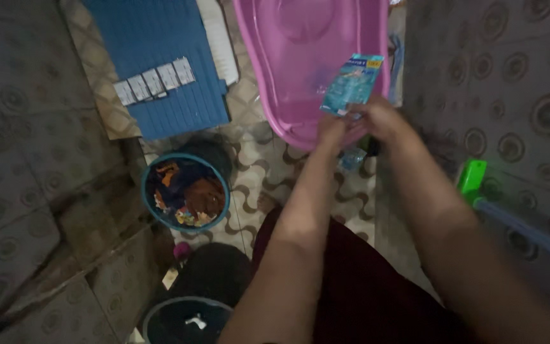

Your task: The person washes clothes by hand in a blue bucket filled with water. They transfer various garments from a pink basin into the bucket, submerge them, and agitate them with their hands. Finally, they open a small blue packet and pour its contents into the pink basin.

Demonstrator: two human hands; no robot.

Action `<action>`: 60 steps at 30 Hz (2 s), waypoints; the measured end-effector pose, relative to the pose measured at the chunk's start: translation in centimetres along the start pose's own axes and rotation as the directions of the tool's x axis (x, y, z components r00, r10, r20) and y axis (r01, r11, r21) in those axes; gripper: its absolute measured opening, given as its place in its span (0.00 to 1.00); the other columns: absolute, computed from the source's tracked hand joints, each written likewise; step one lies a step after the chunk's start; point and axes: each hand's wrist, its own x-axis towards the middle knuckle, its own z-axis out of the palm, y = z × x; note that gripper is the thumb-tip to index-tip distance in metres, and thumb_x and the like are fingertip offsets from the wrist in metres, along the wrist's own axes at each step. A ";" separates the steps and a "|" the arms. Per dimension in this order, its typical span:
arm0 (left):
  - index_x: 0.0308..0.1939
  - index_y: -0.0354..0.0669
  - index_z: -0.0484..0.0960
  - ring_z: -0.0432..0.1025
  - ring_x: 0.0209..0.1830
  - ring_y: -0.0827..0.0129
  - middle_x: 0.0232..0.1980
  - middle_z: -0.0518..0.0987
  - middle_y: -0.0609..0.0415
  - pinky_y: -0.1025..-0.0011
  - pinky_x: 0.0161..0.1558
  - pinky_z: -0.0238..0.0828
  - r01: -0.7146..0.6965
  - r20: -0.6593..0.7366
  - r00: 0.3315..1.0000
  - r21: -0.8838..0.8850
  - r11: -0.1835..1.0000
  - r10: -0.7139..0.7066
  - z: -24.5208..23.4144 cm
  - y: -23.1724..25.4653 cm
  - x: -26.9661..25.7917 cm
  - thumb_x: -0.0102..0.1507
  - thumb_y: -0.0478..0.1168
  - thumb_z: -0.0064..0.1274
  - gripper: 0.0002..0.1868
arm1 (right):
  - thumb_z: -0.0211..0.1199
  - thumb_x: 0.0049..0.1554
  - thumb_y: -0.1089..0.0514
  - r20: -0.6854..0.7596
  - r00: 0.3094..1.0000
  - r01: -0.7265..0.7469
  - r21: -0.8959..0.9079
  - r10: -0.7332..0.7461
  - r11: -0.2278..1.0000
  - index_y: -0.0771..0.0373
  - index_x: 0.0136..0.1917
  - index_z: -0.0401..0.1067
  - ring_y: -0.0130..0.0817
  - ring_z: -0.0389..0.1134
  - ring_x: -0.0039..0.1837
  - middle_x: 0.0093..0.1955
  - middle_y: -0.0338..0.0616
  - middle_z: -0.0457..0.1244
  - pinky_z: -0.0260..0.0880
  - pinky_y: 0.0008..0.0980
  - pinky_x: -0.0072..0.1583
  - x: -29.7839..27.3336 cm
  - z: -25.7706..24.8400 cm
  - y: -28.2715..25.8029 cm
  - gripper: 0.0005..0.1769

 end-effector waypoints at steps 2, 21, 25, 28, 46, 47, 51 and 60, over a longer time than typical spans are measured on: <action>0.47 0.29 0.83 0.80 0.41 0.58 0.42 0.84 0.44 0.63 0.39 0.77 -0.010 0.035 0.999 -0.048 0.999 0.011 -0.5 -0.1 0.6 0.64 0.32 0.54 0.10 | 0.59 0.60 0.68 0.127 0.989 0.090 -0.122 -0.074 0.988 0.69 0.57 0.72 0.42 0.73 0.50 0.49 0.51 0.69 0.76 0.40 0.52 -1.5 1.0 1.2 0.11; 0.35 0.36 0.85 0.76 0.44 0.39 0.40 0.82 0.35 0.48 0.47 0.71 -0.318 0.047 0.893 0.770 0.553 0.448 -1.5 8.3 -2.2 0.56 0.40 0.54 0.11 | 0.56 0.57 0.69 -0.373 0.926 0.130 0.165 -0.060 0.978 0.72 0.46 0.71 0.44 0.69 0.40 0.40 0.52 0.65 0.70 0.43 0.39 4.6 5.1 1.8 0.05; 0.36 0.37 0.85 0.76 0.43 0.39 0.40 0.82 0.36 0.48 0.46 0.72 -0.299 0.060 0.916 0.762 0.574 0.398 -2.2 10.6 -2.4 0.56 0.41 0.53 0.12 | 0.56 0.58 0.68 -0.377 0.926 0.136 0.246 -0.035 0.960 0.70 0.53 0.69 0.44 0.70 0.44 0.47 0.53 0.66 0.71 0.44 0.43 5.4 6.0 0.2 0.09; 0.37 0.37 0.85 0.77 0.44 0.39 0.40 0.82 0.37 0.48 0.47 0.72 -0.326 0.090 0.904 0.777 0.538 0.418 -2.4 10.9 -2.3 0.57 0.41 0.53 0.12 | 0.56 0.59 0.68 -0.405 0.914 0.128 0.326 0.016 0.937 0.71 0.55 0.69 0.45 0.71 0.46 0.49 0.54 0.65 0.73 0.46 0.45 5.4 6.3 -0.2 0.10; 0.43 0.31 0.81 0.79 0.41 0.38 0.40 0.83 0.30 0.49 0.41 0.72 -0.267 0.075 0.959 0.568 0.778 0.274 -1.0 6.8 1.5 0.63 0.42 0.46 0.16 | 0.62 0.60 0.58 -0.362 0.914 0.097 -0.245 -0.184 0.965 0.67 0.50 0.77 0.37 0.66 0.38 0.40 0.47 0.68 0.62 0.36 0.36 -2.0 8.8 -2.3 0.10; 0.44 0.31 0.80 0.77 0.44 0.36 0.42 0.82 0.29 0.48 0.44 0.71 -0.295 0.103 0.951 0.596 0.747 0.293 -0.8 6.4 1.5 0.64 0.42 0.46 0.16 | 0.59 0.58 0.60 -0.375 0.880 0.183 -0.296 -0.290 0.938 0.66 0.49 0.78 0.34 0.69 0.38 0.40 0.45 0.70 0.65 0.35 0.36 -1.7 8.6 -1.6 0.10; 0.49 0.32 0.78 0.75 0.50 0.34 0.46 0.80 0.28 0.46 0.51 0.69 -0.275 0.128 0.958 0.670 0.689 0.258 -0.3 6.0 1.5 0.65 0.43 0.44 0.17 | 0.63 0.55 0.64 -0.529 0.813 0.189 -0.152 -0.241 0.970 0.72 0.46 0.76 0.35 0.70 0.37 0.39 0.48 0.69 0.65 0.38 0.35 0.5 7.3 -0.7 0.08; 0.30 0.37 0.85 0.79 0.40 0.42 0.35 0.83 0.37 0.50 0.45 0.74 -0.431 0.301 0.902 0.683 0.589 0.310 -0.5 7.9 -0.1 0.57 0.39 0.51 0.10 | 0.63 0.57 0.57 -0.600 0.774 0.076 -0.227 -0.201 0.971 0.76 0.41 0.74 0.37 0.69 0.35 0.36 0.51 0.67 0.63 0.41 0.34 2.6 6.2 -1.0 0.15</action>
